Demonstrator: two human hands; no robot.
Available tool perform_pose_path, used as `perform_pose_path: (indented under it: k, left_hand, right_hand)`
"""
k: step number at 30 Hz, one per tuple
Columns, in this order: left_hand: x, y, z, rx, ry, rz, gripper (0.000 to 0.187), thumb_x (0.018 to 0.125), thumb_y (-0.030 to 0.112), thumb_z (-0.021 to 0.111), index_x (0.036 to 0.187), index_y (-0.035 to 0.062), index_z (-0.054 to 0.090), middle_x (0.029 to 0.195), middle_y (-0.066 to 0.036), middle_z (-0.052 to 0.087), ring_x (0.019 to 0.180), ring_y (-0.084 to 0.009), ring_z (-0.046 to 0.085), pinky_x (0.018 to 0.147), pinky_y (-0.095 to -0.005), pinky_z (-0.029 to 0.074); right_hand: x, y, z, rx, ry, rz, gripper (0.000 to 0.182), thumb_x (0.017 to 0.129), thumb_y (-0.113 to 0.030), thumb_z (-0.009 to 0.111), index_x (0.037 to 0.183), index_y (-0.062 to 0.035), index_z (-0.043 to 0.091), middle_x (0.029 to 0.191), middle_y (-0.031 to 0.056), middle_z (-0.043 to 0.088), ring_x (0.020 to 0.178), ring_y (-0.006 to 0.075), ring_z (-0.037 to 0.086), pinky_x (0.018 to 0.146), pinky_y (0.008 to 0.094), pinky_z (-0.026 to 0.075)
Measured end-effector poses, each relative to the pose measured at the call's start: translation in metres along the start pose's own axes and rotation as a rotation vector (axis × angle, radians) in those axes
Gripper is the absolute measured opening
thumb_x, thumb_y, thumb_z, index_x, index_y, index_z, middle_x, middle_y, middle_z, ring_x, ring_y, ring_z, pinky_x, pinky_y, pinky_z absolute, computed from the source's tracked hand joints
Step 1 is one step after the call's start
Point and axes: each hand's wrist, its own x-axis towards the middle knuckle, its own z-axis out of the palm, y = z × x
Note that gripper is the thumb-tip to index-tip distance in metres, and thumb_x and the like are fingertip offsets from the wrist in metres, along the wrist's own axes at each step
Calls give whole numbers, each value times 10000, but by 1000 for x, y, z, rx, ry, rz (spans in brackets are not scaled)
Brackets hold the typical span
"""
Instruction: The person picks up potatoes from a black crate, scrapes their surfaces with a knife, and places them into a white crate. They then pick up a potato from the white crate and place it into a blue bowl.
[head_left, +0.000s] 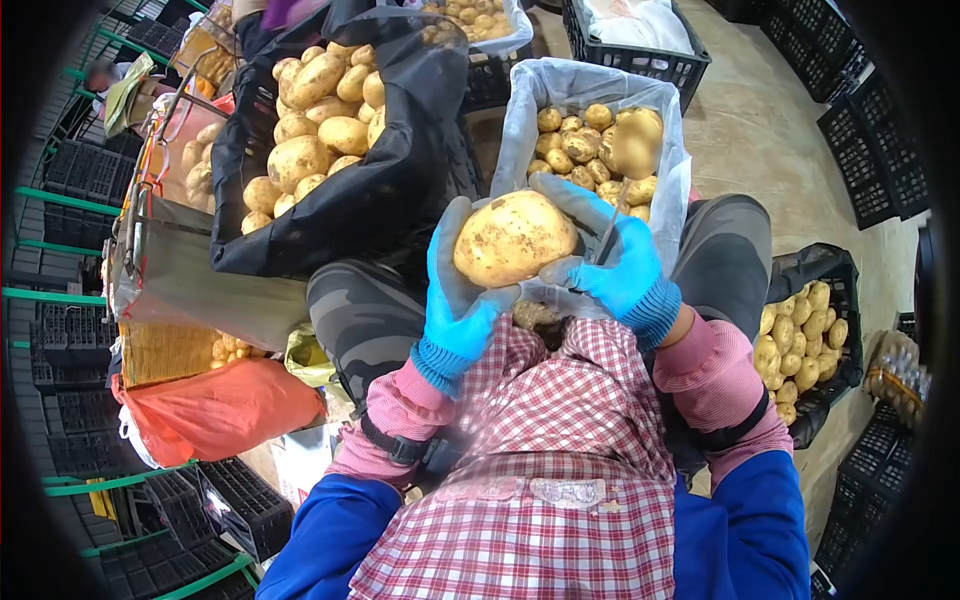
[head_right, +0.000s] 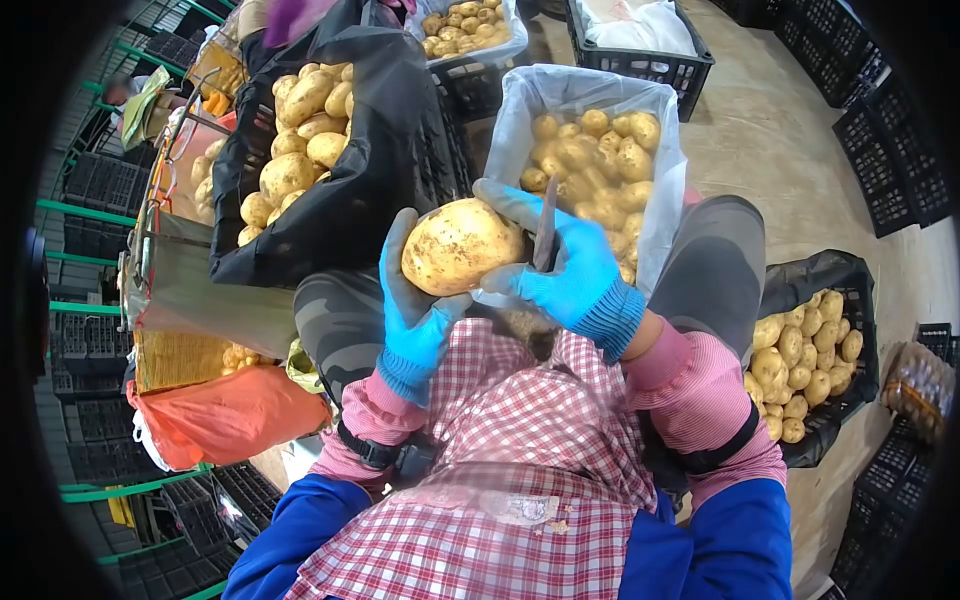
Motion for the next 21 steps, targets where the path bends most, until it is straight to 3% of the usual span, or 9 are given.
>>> perform_pose_path:
  k: [2,5,8,10,12,14,17,18,21]
  left_hand:
    - [0,-1,-1,-11,-9,-12,1039,817,193,824,1582,88,129,1528,-166,357,1390,-294,426,1142,-446,391]
    - [1,3,-3,-13,-23,-107,989,807,162,822,1564,81,190,1494,-158,397,1381,-294,436,1138,-439,401]
    - [1,-3,-11,134,-2,-165,942,785,155,840,1528,65,268,1456,-146,441,1364,-282,450,1132,-427,409]
    - [2,-13,-18,351,-8,4,887,782,226,862,1480,27,353,1416,-143,463,1324,-252,464,1107,-402,412]
    - [6,-12,-21,585,-122,209,862,768,269,850,1463,22,404,1440,-188,434,1366,-340,418,1150,-416,329]
    - [1,-21,-19,529,-98,161,888,753,197,867,1475,21,381,1446,-156,412,1363,-292,418,1144,-397,336]
    - [-6,-1,-12,-56,-50,-97,904,786,265,842,1506,37,345,1480,-118,432,1378,-252,422,1160,-379,335]
    - [-8,11,-12,-76,-6,-80,906,784,259,847,1505,38,345,1481,-111,432,1371,-241,428,1154,-376,346]
    - [-4,62,-37,41,182,51,886,780,214,853,1492,37,355,1464,-107,451,1360,-223,438,1134,-372,380]
  right_hand:
    - [0,0,-2,-48,-34,23,853,791,-204,831,1468,79,397,1518,187,446,1387,257,454,1166,397,351]
    - [-1,1,2,-241,-2,-78,734,754,-47,816,1419,19,513,1343,131,611,1221,193,580,1033,332,480]
    - [-7,4,-6,-366,-9,44,703,812,-142,790,1426,30,494,1359,153,596,1237,213,574,1040,349,473]
    - [0,17,-5,-196,-10,34,725,852,-238,759,1440,58,455,1356,181,586,1236,240,576,1056,377,460]
    - [4,25,-12,-281,-53,-33,732,823,-200,747,1434,74,452,1357,197,577,1244,258,569,1072,382,446]
    - [1,3,0,-221,21,141,683,843,-216,749,1405,74,493,1371,173,571,1240,248,566,1050,366,458]
    - [2,15,-3,-93,223,158,503,940,-308,700,1276,51,598,1139,123,690,1006,160,650,871,279,525]
    - [6,19,-6,-102,232,101,382,970,-296,651,1175,27,637,954,86,713,782,110,650,674,237,527]
    - [4,-7,4,-128,320,219,338,971,-300,637,1120,4,648,861,77,696,635,105,618,520,232,479]
